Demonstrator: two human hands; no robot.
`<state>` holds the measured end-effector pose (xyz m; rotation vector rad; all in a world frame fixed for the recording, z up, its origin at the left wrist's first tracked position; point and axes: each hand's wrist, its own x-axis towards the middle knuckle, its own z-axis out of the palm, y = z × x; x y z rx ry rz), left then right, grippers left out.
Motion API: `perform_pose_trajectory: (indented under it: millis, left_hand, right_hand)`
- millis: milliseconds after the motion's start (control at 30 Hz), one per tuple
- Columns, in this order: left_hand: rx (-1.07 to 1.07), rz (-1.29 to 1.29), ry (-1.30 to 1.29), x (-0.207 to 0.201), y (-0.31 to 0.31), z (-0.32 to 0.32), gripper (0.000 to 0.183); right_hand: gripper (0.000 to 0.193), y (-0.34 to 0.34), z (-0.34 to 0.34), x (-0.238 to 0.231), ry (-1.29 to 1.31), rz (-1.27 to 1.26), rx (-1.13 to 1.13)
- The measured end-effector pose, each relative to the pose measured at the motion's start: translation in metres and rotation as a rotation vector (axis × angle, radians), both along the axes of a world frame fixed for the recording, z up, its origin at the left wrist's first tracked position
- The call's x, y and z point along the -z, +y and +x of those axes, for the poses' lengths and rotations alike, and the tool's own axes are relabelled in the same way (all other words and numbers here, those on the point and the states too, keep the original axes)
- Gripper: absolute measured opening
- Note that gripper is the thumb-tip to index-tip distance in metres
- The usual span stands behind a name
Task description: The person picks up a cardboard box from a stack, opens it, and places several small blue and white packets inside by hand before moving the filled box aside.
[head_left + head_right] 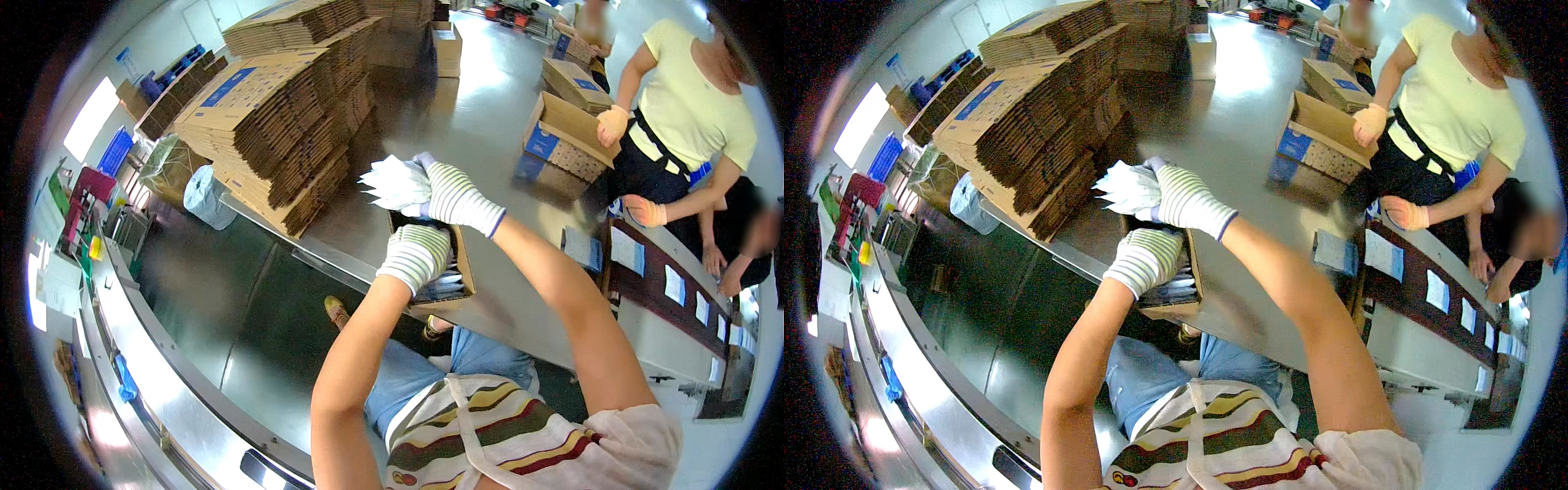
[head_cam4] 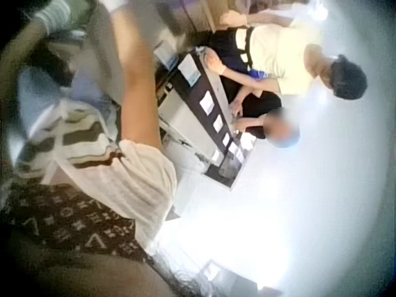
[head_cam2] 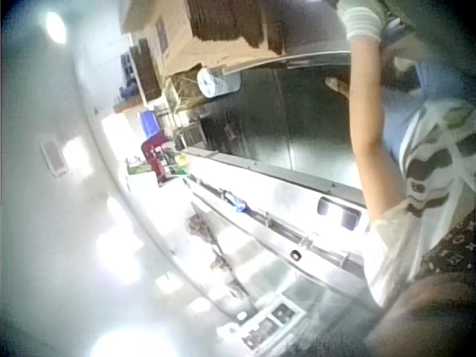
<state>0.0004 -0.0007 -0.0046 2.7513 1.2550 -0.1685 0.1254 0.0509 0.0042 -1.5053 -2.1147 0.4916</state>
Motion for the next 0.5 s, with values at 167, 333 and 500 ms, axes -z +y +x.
perform_pose_trajectory:
  millis: [167, 333, 500]
  left_hand:
    - [0.106, -0.062, -0.081, 0.009, -0.012, 0.008, 0.030]
    - [0.091, -0.076, -0.123, 0.015, -0.010, -0.007, 0.030]
    - [0.206, -0.024, -0.064, 0.021, -0.005, 0.005, 0.028]
  right_hand:
    - [0.097, -0.004, 0.018, 0.020, -0.787, -0.109, -0.045]
    - [0.085, -0.065, 0.017, -0.026, -0.099, 0.349, 0.024]
    - [0.027, -0.180, -0.002, 0.012, -0.151, 0.317, -0.620]
